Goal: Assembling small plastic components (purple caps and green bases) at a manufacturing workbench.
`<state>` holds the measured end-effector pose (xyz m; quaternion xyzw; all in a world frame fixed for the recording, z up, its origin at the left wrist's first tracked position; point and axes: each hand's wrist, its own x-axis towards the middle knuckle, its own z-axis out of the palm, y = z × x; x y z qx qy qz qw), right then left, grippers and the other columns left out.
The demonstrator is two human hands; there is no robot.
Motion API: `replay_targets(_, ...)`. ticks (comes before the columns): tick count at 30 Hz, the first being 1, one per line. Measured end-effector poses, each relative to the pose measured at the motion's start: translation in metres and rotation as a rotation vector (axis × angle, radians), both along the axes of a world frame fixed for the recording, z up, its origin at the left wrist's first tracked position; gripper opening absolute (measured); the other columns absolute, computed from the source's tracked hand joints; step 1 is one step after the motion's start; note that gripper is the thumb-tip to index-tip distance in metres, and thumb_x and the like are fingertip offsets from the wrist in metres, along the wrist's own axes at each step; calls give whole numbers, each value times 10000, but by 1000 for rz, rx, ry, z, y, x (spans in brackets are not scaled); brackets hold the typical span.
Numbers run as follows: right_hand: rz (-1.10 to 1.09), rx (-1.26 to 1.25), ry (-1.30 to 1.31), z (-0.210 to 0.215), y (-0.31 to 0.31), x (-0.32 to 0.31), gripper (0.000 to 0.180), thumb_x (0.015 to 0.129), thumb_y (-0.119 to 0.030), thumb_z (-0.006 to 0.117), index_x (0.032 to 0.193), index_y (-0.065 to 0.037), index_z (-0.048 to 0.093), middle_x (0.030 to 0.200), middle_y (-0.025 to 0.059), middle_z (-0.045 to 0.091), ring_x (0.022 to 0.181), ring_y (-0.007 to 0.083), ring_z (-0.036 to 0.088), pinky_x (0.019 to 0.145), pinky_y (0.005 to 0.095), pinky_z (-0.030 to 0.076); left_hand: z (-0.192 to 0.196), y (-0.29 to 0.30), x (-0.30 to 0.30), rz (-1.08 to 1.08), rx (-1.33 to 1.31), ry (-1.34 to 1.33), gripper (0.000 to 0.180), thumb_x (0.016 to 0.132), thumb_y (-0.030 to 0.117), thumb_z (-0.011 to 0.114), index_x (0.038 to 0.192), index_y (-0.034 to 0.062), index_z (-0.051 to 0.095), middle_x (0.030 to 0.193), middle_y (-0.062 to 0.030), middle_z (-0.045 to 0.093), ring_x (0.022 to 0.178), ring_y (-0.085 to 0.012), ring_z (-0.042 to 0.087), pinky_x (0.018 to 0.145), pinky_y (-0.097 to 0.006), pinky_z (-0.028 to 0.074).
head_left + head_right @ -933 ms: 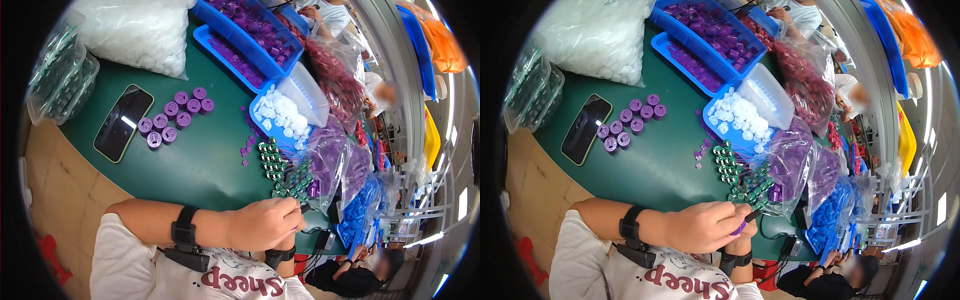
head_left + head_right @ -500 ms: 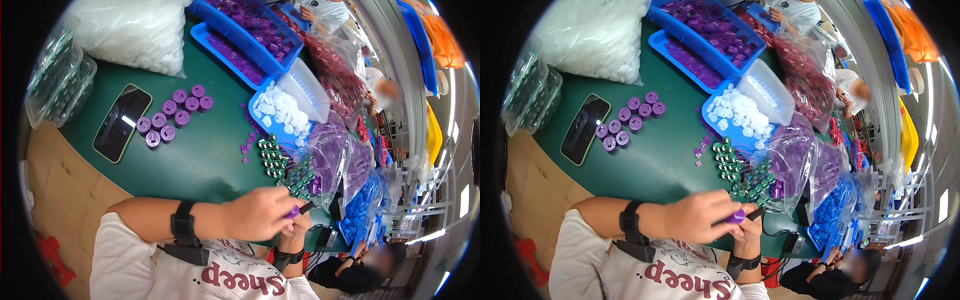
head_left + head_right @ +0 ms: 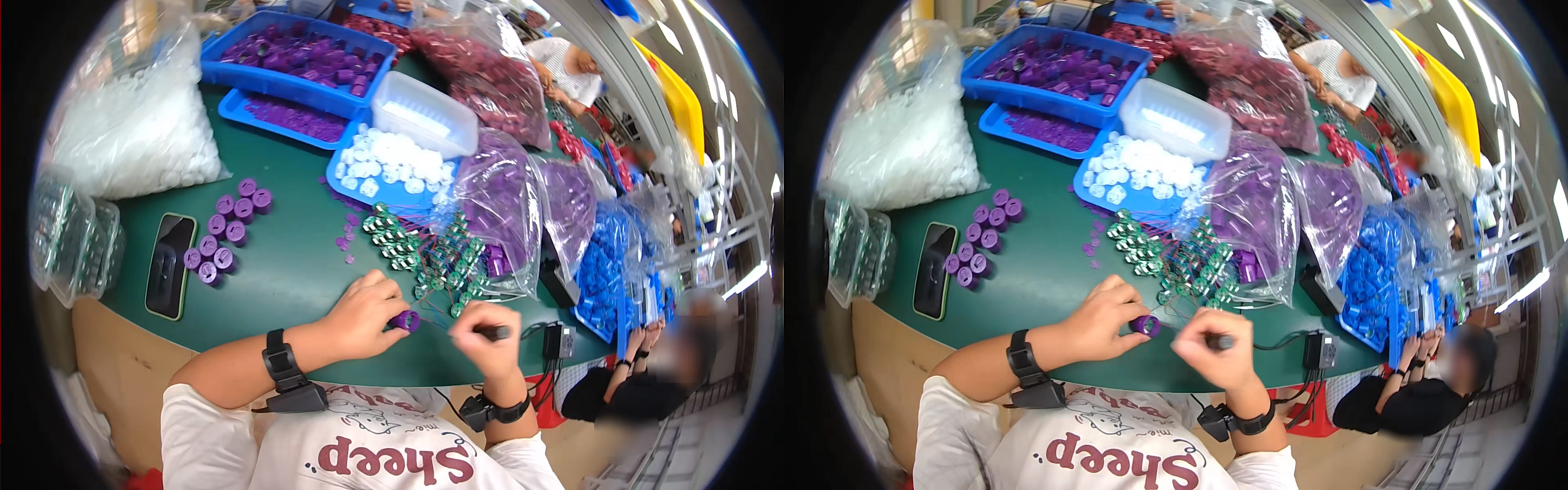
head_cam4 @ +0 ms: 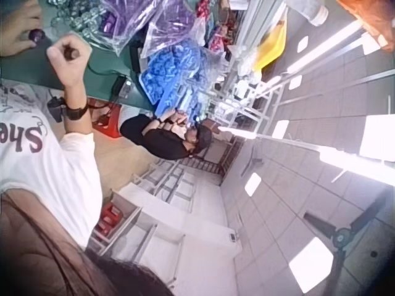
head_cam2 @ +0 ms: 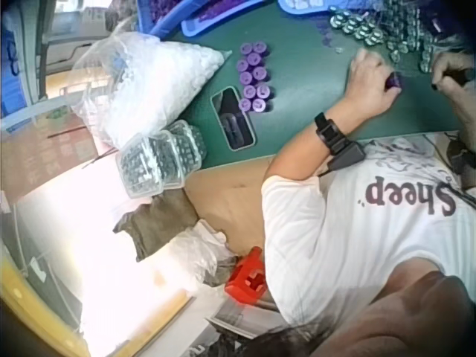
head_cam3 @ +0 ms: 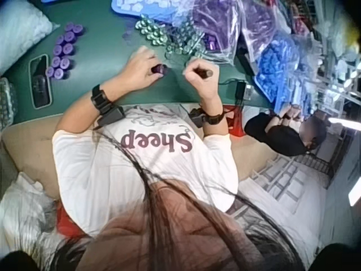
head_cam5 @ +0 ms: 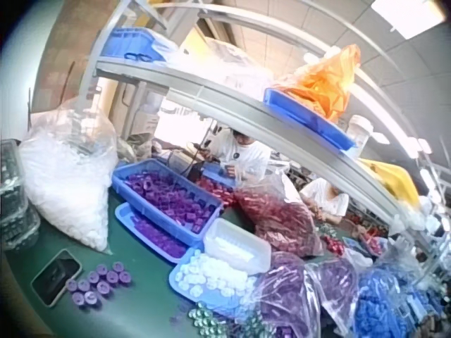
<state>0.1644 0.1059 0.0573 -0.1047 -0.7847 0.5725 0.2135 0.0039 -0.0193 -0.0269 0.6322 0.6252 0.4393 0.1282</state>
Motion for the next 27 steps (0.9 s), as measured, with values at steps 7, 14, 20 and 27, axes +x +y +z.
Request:
replay_targets(7,222,-588,414,1,-10,-28,605,899,-514,322,529,-38,363,538,60,402,497,163,346,485,295,277,-8,1,-2,-31,-79,-10,324,643,227,758,910,58,688,921,-85,551,919,-270,487,810,-392,410)
replay_targets(14,162,-424,213,-45,-8,-40,545,861,-427,350,479,-39,347,482,74,376,451,158,323,438,287,253,-8,1,0,-20,-81,-5,324,636,238,761,897,61,688,917,-84,540,913,-264,489,800,-388,406)
replay_targets(20,177,-443,219,-49,-9,-47,536,837,-427,372,466,-44,313,452,63,350,421,164,299,428,295,243,-11,0,0,0,-37,-33,276,612,217,788,804,60,667,887,-69,562,866,-260,501,742,-378,410)
replay_targets(27,224,-354,151,-51,-6,-52,590,831,-474,387,434,-51,278,422,64,340,391,168,297,416,302,230,-7,4,3,-3,-58,-80,231,624,215,784,787,96,671,877,-42,575,872,-239,507,760,-377,362)
